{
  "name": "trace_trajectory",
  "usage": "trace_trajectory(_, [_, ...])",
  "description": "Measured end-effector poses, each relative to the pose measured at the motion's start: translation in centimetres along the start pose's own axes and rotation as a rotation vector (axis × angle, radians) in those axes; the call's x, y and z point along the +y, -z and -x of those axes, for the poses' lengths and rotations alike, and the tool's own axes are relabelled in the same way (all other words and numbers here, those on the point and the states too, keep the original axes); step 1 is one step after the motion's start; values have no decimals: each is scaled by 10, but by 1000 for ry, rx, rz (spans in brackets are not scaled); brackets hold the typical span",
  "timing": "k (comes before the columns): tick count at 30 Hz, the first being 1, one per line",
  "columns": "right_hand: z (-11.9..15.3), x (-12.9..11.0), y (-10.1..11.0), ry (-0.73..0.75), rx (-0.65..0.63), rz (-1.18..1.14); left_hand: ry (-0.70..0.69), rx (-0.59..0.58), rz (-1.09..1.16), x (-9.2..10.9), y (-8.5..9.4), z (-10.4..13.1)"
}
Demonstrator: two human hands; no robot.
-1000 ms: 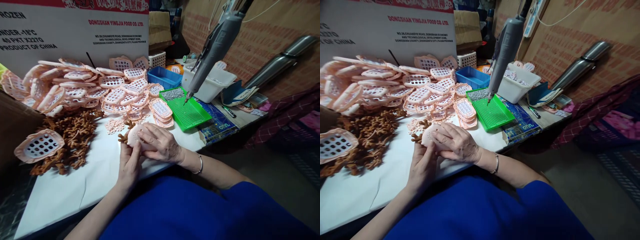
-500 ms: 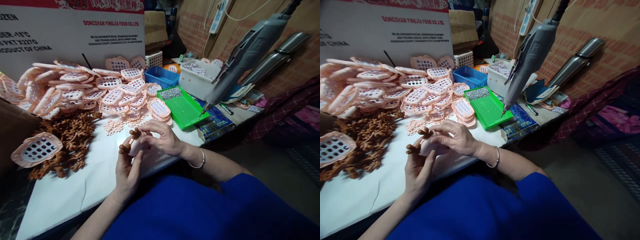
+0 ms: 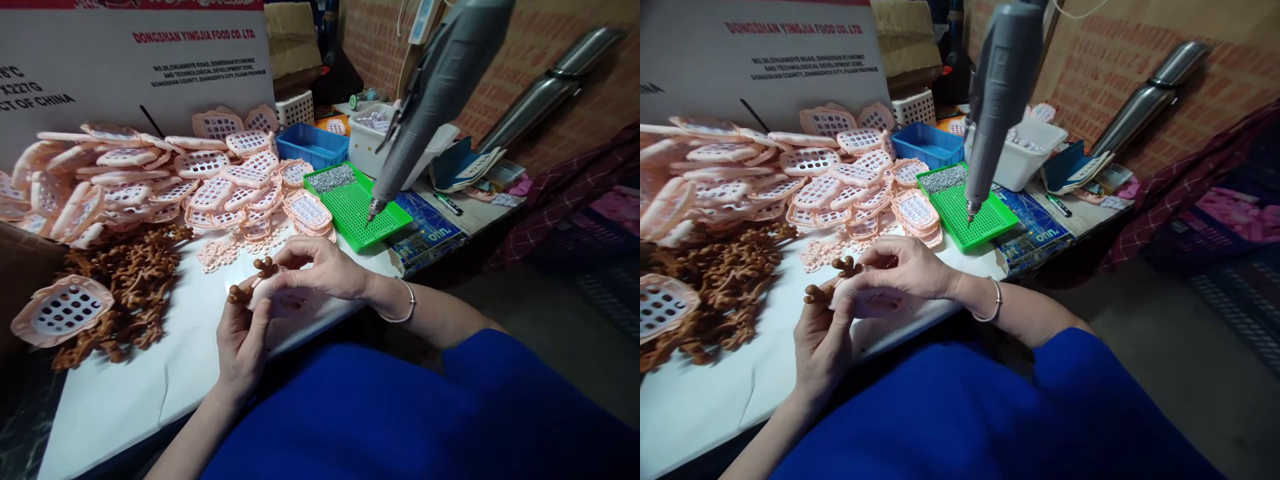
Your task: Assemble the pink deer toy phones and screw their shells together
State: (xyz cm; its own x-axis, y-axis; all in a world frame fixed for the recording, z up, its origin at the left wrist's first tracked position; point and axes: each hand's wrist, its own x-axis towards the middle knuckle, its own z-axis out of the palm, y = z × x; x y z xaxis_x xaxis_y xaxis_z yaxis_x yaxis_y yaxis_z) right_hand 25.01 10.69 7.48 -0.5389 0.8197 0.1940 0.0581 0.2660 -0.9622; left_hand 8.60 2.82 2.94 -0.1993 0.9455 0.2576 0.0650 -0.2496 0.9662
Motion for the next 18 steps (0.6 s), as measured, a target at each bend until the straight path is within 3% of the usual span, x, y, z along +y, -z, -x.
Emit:
trace_trajectory(4, [1, 4, -4, 51, 52, -113, 0, -7, 41, 0, -1, 2])
trace_trajectory(11, [6, 4, 3, 191, 44, 87, -25, 13, 6, 8, -3, 1])
trace_trajectory(15, [11, 7, 4, 360, 159, 144, -66, 42, -12, 14, -5, -8])
trace_trajectory(18, [15, 14, 4, 359, 229, 112, -59, -35, -50, 16, -4, -13])
